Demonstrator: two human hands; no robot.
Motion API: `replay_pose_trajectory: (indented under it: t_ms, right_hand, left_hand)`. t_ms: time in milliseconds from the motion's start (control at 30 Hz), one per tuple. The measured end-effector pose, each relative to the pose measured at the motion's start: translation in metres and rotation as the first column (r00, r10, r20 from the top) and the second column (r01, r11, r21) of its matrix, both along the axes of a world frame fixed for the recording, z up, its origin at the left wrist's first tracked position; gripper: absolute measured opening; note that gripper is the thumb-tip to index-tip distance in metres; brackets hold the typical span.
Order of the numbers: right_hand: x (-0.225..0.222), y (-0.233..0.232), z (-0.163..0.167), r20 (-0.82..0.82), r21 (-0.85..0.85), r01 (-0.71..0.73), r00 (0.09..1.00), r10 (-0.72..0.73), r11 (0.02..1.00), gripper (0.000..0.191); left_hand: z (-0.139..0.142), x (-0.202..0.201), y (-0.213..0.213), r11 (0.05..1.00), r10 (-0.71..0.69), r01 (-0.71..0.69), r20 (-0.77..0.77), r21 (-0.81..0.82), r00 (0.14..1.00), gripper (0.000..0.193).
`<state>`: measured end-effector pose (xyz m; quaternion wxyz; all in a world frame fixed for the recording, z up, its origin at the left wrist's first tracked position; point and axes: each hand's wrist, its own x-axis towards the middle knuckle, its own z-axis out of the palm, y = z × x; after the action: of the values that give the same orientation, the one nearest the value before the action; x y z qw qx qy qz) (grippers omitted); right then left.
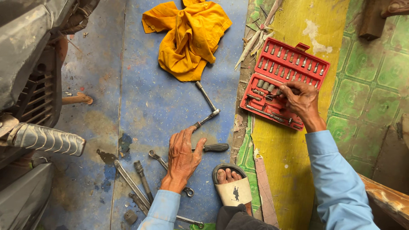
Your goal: The person selects a socket from a red tool kit, attaches it to a ratchet, and uses the ratchet to tighten a bolt on the lower engine area of a scooter. The person then switches to a screwdriver to tighten another fastener on the same area.
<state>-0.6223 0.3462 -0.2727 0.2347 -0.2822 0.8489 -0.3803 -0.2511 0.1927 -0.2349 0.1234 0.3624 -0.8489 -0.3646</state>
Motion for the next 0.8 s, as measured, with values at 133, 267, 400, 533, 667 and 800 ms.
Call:
replay_pose_trajectory:
  t_ms: [133,267,400,533,667,800]
  right_hand:
    - [0.006,-0.006,-0.005,-0.494,0.018,-0.258,0.838,0.233,0.966,0.009]
    - [0.010,-0.004,-0.006,-0.406,-0.024,-0.117,0.909,0.097,0.993,0.006]
    - [0.011,0.002,-0.005,-0.365,-0.024,-0.065,0.929,0.052,0.998,0.009]
    - [0.011,0.005,-0.006,-0.412,-0.007,-0.125,0.904,0.111,0.992,0.011]
    - [0.008,0.008,-0.009,-0.454,0.050,-0.008,0.890,0.030,0.999,0.011]
    - [0.006,0.020,-0.012,-0.535,0.041,-0.048,0.843,0.063,0.998,0.015]
  left_hand:
    - [-0.002,0.000,0.002,0.999,-0.005,0.003,-0.037,-0.033,0.999,0.048]
    - [0.001,0.005,0.002,1.000,0.013,-0.013,-0.007,0.001,1.000,0.048]
    - [0.004,0.007,-0.001,0.999,0.028,-0.028,0.009,0.030,1.000,0.047]
    - [0.003,0.004,-0.002,1.000,0.021,-0.021,0.003,0.020,1.000,0.046]
    - [-0.004,0.005,0.001,1.000,0.015,-0.017,0.063,0.026,0.998,0.050]
    - [-0.021,0.006,0.003,0.996,0.002,0.008,0.120,-0.085,0.993,0.056]
